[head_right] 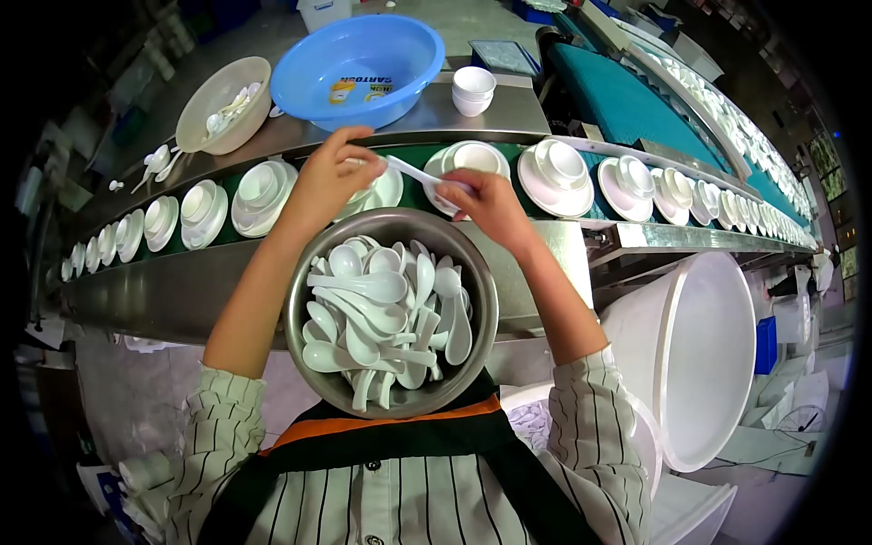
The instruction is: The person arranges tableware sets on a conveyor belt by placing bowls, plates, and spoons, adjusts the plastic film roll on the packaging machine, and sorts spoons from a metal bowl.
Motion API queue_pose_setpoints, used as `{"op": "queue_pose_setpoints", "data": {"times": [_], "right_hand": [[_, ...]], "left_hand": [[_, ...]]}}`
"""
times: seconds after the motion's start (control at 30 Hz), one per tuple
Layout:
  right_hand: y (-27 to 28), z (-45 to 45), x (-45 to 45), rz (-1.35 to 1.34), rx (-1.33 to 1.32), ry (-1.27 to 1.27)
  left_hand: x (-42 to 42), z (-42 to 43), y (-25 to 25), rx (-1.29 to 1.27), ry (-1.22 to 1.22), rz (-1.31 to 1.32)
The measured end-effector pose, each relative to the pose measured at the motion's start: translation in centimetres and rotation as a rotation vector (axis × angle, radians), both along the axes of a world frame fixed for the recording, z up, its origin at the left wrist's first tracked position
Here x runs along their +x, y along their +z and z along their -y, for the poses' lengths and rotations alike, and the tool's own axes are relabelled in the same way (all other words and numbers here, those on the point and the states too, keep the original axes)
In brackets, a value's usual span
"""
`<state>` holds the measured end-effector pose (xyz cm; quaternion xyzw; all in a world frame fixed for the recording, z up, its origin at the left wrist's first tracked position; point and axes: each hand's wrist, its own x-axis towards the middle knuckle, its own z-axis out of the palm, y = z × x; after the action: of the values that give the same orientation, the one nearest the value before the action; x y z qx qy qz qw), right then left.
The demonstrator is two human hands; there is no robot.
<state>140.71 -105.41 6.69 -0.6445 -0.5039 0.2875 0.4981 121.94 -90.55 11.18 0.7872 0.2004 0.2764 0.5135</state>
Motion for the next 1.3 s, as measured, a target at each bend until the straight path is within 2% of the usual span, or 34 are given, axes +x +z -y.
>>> {"op": "queue_pose_setpoints", "data": {"times": [0.03, 0.1, 0.2, 0.3, 0.33, 0.43, 0.47, 0.5, 0.57, 0.63, 0.67, 0.7, 0.73, 0.77, 0.83, 0.9, 1.03, 1.17, 1.3], "right_hand": [[-1.5, 0.5, 0.2, 0.233, -0.030, -0.140], [-5.6, 0.9, 0.8, 0.771, -0.008, -0.266], [-8.1, -0.3, 0.4, 1.041, -0.082, -0.244], [-8.4, -2.5, -0.1, 1.072, 0.037, -0.234], [-7.6, -2.7, -0.3, 1.048, -0.166, -0.215], [-4.8, -2.8, 1.3, 0.624, -0.075, -0.054], [-1.6, -2.3, 0.6, 0.418, -0.054, 0.011], [0.6, -1.9, -0.4, 0.255, 0.004, 0.055], [4.3, -0.6, -3.1, 0.230, 0.066, 0.311], [5.1, 0.4, -5.7, 0.626, 0.046, 0.511], [3.3, 0.4, -6.3, 0.781, 0.141, 0.587], [2.3, 0.6, -6.9, 0.861, 0.225, 0.507], [1.7, 0.6, -6.8, 0.843, 0.260, 0.464], [1.5, 0.7, -6.7, 0.824, 0.295, 0.425], [2.2, 1.6, -6.9, 0.832, 0.192, 0.386], [2.6, 1.9, -7.0, 0.805, 0.155, 0.364], [3.5, 2.0, -6.6, 0.770, 0.203, 0.319], [3.4, 2.5, -5.9, 0.852, 0.210, 0.293], [3.8, 2.8, -4.7, 0.853, 0.296, 0.246]], "left_hand": [[-1.0, 0.0, -0.4, 0.193, 0.060, -0.055], [-4.0, 0.7, 2.2, 0.204, -0.038, -0.490], [-6.4, 1.2, 2.5, 0.362, -0.353, -0.725], [-7.3, 1.0, 0.9, 0.359, -0.393, -0.521], [-7.6, 1.0, 1.0, 0.292, -0.381, -0.515], [-8.3, 1.7, 1.5, 0.220, -0.316, -0.363], [-8.5, 1.9, 1.6, 0.353, -0.334, -0.314], [-8.5, 2.2, 1.9, 0.371, -0.347, -0.309], [-8.3, 2.9, 2.7, 0.406, -0.386, -0.307], [-8.1, 2.9, 3.8, 0.370, -0.405, -0.315], [-8.0, 2.7, 4.3, 0.358, -0.377, -0.326], [-7.8, 2.5, 4.7, 0.345, -0.348, -0.333], [-7.9, 1.9, 5.0, 0.320, -0.297, -0.310], [-8.0, 0.8, 4.7, 0.402, -0.230, -0.237], [-8.1, 0.0, 6.6, 0.055, -0.054, -0.274], [-8.1, -3.0, 5.3, -0.077, -0.031, -0.101], [-7.3, -6.9, 1.9, -0.129, 0.169, 0.097], [-7.7, -8.7, -1.3, -0.190, 0.317, 0.061], [-7.9, -6.5, -1.6, -0.288, 0.146, 0.055]]}}
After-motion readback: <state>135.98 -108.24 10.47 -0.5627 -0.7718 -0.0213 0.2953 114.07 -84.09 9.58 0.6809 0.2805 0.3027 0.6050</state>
